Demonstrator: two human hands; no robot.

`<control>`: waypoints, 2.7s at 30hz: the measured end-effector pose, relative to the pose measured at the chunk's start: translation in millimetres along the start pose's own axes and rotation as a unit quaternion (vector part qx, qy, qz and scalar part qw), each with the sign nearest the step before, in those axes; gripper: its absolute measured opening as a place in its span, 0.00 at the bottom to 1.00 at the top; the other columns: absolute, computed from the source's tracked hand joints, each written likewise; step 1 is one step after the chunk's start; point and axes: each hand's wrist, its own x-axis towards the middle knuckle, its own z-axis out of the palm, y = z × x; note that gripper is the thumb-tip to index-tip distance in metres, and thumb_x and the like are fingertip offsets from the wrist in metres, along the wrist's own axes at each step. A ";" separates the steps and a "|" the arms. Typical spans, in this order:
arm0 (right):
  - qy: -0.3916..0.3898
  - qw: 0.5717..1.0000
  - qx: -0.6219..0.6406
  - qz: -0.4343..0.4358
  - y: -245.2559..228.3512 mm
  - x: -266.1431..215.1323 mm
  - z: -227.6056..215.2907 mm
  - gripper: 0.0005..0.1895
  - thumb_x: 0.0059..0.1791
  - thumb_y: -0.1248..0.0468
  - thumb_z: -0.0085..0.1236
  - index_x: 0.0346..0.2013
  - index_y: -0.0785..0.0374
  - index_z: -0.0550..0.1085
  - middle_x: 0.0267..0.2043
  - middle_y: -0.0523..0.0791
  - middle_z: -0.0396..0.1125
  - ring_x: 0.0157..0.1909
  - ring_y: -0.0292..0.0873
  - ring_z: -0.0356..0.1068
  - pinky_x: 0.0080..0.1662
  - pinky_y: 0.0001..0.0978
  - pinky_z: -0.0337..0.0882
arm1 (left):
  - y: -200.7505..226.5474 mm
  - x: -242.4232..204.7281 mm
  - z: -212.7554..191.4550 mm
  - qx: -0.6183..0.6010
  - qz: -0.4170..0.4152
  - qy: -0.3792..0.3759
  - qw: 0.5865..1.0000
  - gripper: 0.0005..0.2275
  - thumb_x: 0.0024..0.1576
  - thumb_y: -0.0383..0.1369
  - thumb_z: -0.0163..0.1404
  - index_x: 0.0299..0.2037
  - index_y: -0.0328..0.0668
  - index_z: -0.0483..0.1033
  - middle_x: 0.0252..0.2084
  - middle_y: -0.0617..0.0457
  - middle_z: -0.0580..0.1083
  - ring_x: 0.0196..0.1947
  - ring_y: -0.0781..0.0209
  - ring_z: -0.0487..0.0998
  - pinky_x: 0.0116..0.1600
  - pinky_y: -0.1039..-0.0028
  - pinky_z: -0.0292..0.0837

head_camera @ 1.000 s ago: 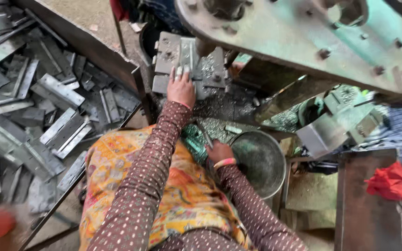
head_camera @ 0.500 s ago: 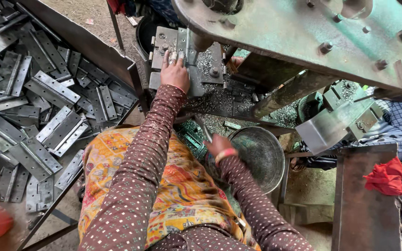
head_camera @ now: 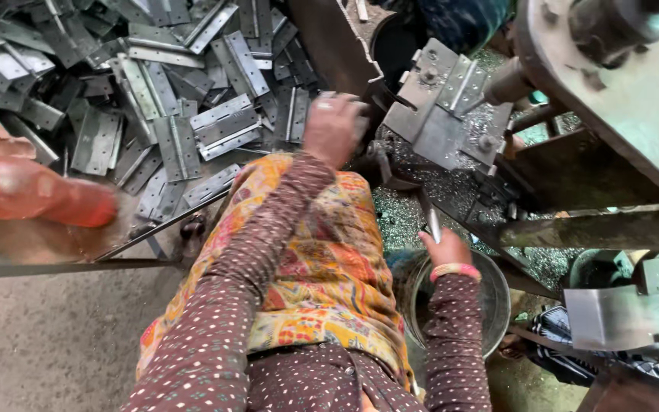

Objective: The person operates a metalworking machine, repeatedly placing metal pieces into a mold and using a tool to assist the process. They handle the metal pieces with their hands, moving them between the machine and a nearby pile.

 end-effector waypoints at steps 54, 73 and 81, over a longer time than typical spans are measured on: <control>-0.028 0.999 -0.030 0.018 -15.2 -0.8 -17.0 0.30 0.47 0.38 0.59 0.36 0.65 0.78 0.30 0.54 0.74 0.34 0.57 0.75 0.40 0.50 0.72 | -180.6 -167.6 -57.6 0.222 -0.297 -0.136 0.919 0.16 0.62 0.22 0.49 0.61 0.39 0.72 0.62 0.39 0.70 0.53 0.49 0.75 0.76 0.45 0.42; -0.028 1.000 0.004 0.005 -24.8 -10.5 -21.5 0.28 0.48 0.40 0.59 0.38 0.64 0.79 0.26 0.52 0.72 0.28 0.53 0.74 0.36 0.48 0.71 | -211.5 -181.8 -56.8 0.142 -0.328 -0.113 0.927 0.35 0.46 0.27 0.67 0.66 0.41 0.66 0.56 0.36 0.63 0.50 0.34 0.74 0.55 0.55 0.71; -0.033 0.999 -0.012 0.015 -22.9 -9.5 -20.0 0.29 0.47 0.39 0.59 0.37 0.65 0.78 0.27 0.53 0.73 0.29 0.55 0.75 0.37 0.48 0.72 | -211.6 -160.9 -71.4 0.060 -0.452 -0.122 0.881 0.42 0.41 0.29 0.71 0.67 0.39 0.60 0.57 0.35 0.60 0.52 0.32 0.72 0.56 0.55 0.70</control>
